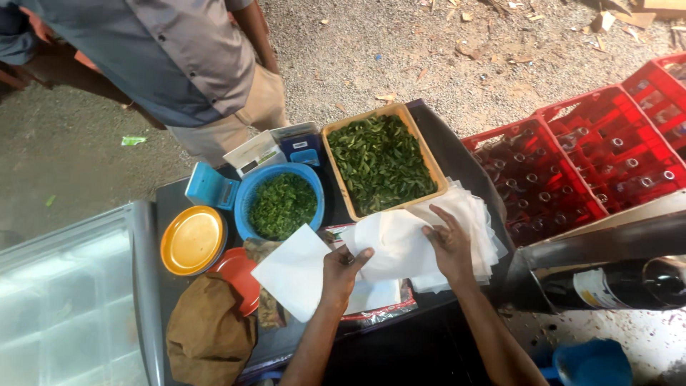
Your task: The person organizes bank notes, interacts with a customer, handles paper sheets, and serves fried food items from woks into paper-lined containers.
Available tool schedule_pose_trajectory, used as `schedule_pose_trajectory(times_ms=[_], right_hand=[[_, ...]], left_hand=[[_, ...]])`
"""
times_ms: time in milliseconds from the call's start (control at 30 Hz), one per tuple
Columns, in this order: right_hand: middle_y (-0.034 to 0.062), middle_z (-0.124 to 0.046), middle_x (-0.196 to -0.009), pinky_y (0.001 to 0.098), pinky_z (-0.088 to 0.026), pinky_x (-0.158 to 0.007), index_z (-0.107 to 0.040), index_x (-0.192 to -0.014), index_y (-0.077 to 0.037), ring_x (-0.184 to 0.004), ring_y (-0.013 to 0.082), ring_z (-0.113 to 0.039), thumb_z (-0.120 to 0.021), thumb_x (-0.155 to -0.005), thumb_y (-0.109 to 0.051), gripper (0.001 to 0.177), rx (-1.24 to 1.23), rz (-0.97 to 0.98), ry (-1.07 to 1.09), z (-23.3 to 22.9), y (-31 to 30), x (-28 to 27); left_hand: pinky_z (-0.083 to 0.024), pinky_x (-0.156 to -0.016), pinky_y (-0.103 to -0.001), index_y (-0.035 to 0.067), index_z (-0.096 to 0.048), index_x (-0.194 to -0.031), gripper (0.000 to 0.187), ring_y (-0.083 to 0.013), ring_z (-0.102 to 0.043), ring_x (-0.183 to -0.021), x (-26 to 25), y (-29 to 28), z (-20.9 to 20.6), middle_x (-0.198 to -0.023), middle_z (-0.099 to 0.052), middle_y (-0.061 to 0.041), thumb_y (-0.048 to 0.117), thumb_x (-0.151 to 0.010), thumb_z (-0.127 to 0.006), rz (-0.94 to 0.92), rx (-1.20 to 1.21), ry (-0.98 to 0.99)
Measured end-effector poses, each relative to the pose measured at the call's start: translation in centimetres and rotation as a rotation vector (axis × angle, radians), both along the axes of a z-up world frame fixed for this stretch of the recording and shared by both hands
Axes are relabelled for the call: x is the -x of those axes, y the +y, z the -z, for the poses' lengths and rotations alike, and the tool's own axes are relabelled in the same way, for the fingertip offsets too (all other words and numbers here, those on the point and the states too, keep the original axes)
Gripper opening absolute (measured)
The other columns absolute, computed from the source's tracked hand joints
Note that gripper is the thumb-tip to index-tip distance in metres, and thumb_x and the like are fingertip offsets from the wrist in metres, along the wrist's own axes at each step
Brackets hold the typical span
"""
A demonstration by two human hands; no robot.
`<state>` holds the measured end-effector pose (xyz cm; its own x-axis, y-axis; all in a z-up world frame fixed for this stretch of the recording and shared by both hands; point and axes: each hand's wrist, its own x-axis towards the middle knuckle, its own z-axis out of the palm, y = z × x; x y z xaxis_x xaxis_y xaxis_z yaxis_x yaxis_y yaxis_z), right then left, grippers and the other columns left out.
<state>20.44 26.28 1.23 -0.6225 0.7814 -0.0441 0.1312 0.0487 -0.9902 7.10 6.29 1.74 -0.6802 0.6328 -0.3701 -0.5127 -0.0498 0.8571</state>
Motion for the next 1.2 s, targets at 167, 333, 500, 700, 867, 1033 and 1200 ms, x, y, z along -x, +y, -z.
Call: schedule_pose_trajectory(times_ms=[167,333,500,700,867,1033,1200], right_hand=[[0.0012,-0.075,-0.092,0.0208,-0.048,-0.073,-0.062,-0.142,-0.008,-0.079,0.0051,-0.058,-0.072,-0.096,-0.013,0.047,-0.127,0.023,-0.143,0.5,1.7,-1.6],[-0.002,-0.061,-0.094,0.021,-0.049,-0.08,-0.065,-0.136,0.0,-0.087,0.0042,-0.058,-0.08,-0.089,-0.006,0.049,0.147,-0.07,0.142,1.9,2.4,-2.6],[0.0039,-0.076,-0.092,0.0209,-0.05,-0.076,-0.07,-0.127,0.0,-0.082,0.0056,-0.063,-0.074,-0.092,-0.008,0.037,0.109,0.037,0.005,3.5,2.7,-2.7],[0.0047,-0.076,-0.095,0.0221,-0.053,-0.077,-0.071,-0.123,-0.005,-0.085,0.0073,-0.07,-0.071,-0.099,-0.012,0.025,-0.187,0.197,-0.063,4.0,5.4,-4.0],[0.0133,-0.075,-0.105,0.0343,-0.056,-0.076,-0.072,-0.125,-0.016,-0.085,0.019,-0.072,-0.071,-0.096,-0.017,0.03,-0.438,0.171,-0.364,4.9,7.0,-5.9],[0.0217,-0.059,-0.141,0.0434,-0.049,-0.097,-0.065,-0.131,-0.011,-0.116,0.0307,-0.059,-0.076,-0.085,-0.023,0.049,-0.933,0.156,-0.37,7.1,6.6,-5.9],[0.0193,-0.057,-0.129,0.0349,-0.05,-0.108,-0.045,-0.151,-0.008,-0.121,0.0214,-0.06,-0.07,-0.099,-0.022,0.06,0.147,-0.103,-0.05,7.2,5.2,-6.1]], left_hand=[[-0.05,-0.066,-0.032,-0.018,-0.072,-0.096,0.036,-0.019,-0.061,-0.071,-1.0,2.0,0.8,-0.089,-0.075,-0.025,0.011,-0.084,-0.09,0.083,0.262,0.217],[-0.061,-0.072,-0.029,-0.002,-0.076,-0.101,0.033,-0.0141,-0.076,-0.078,-0.9,2.9,-0.3,-0.093,-0.08,-0.009,0.01,-0.072,-0.088,-0.012,0.074,0.095],[-0.06,-0.076,-0.031,-0.005,-0.078,-0.101,0.032,-0.016,-0.075,-0.081,-1.5,2.7,-1.2,-0.094,-0.08,-0.012,0.009,-0.075,-0.09,0.059,0.047,0.172],[-0.061,-0.074,-0.033,-0.004,-0.073,-0.109,0.033,-0.017,-0.075,-0.082,-0.5,2.1,-1.1,-0.097,-0.08,-0.011,0.009,-0.079,-0.083,-0.054,0.074,0.11],[-0.059,-0.08,-0.031,-0.003,-0.07,-0.12,0.037,-0.016,-0.072,-0.094,1.1,0.6,-1.8,-0.11,-0.077,-0.01,0.016,-0.09,-0.074,-0.044,0.127,0.157],[-0.056,-0.089,-0.032,-0.004,-0.066,-0.126,0.041,-0.0179,-0.069,-0.105,0.8,1.1,-3.1,-0.117,-0.074,-0.011,0.017,-0.092,-0.073,0.036,0.07,0.11],[-0.058,-0.097,-0.033,0.006,-0.057,-0.131,0.048,-0.0177,-0.069,-0.113,-0.1,4.4,-2.4,-0.123,-0.07,-0.007,0.018,-0.088,-0.074,0.172,-0.058,-0.155]])
